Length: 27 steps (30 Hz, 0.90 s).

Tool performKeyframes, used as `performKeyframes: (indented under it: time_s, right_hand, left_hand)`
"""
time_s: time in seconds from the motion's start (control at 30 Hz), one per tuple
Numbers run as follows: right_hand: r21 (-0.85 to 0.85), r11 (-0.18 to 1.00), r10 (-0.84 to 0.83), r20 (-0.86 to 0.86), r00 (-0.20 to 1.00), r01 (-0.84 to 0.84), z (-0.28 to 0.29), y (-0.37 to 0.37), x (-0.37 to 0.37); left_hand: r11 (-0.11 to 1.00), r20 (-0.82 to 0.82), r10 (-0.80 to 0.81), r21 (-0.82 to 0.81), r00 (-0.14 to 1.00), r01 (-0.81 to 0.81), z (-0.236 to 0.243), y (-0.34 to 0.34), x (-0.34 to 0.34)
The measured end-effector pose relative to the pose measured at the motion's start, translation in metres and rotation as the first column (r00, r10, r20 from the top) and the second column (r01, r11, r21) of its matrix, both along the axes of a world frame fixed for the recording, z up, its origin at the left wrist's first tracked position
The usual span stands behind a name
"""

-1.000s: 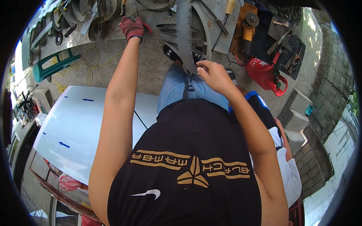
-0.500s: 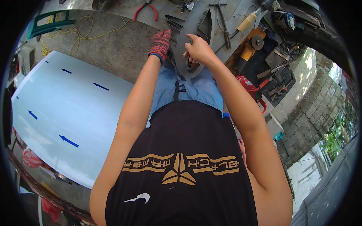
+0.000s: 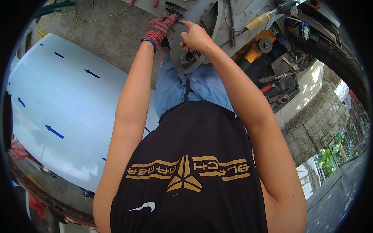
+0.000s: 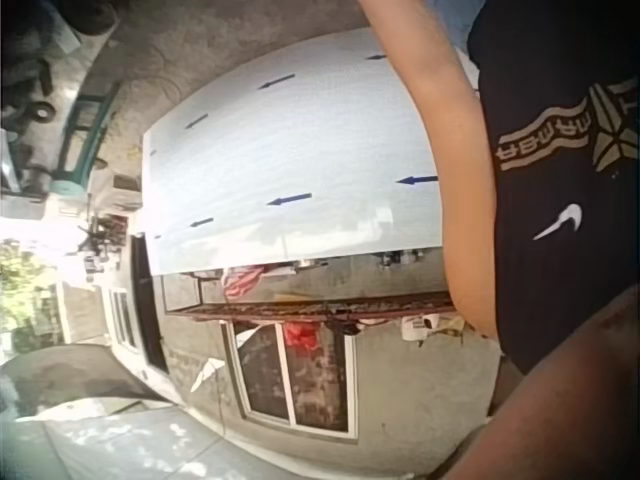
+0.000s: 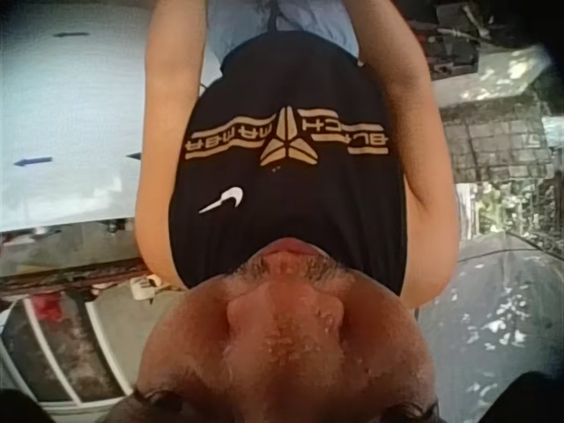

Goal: Assembling and finishing 3D metal sign letters by bending and securing metal strips.

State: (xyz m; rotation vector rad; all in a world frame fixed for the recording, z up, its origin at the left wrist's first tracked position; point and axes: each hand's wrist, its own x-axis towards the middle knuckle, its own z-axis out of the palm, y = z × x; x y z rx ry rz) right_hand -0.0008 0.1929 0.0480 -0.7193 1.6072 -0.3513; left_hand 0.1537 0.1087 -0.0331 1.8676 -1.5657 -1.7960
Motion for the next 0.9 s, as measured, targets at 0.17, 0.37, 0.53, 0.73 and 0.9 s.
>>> performKeyframes:
  time_s: [0.17, 0.37, 0.53, 0.73, 0.9]
  right_hand:
    - [-0.005, 1.0, 0.029, 0.004, 1.0, -0.029, -0.001, -0.001, -0.004]
    - [-0.043, 0.999, -0.014, 0.028, 0.999, 0.016, 0.003, 0.013, -0.017]
    - [-0.127, 0.982, -0.133, 0.082, 0.988, 0.142, 0.021, 0.037, -0.041]
    - [-0.12, 0.967, -0.211, 0.11, 0.971, 0.224, 0.022, 0.065, -0.06]
    - [-0.089, 0.958, -0.262, 0.118, 0.958, 0.273, 0.026, 0.078, -0.062]
  left_hand:
    - [0.998, -0.016, -0.062, -0.004, 0.998, 0.062, -0.004, -0.003, 0.003]
    - [0.993, -0.001, -0.119, -0.002, 0.993, 0.119, -0.004, -0.003, 0.001]
    - [0.995, -0.02, -0.034, 0.09, 0.999, 0.035, 0.014, -0.002, -0.008]
    - [0.991, -0.033, -0.089, 0.098, 0.995, 0.092, 0.02, -0.009, 0.0]
    - [0.99, -0.052, -0.093, 0.097, 0.994, 0.098, 0.013, -0.009, 0.0]
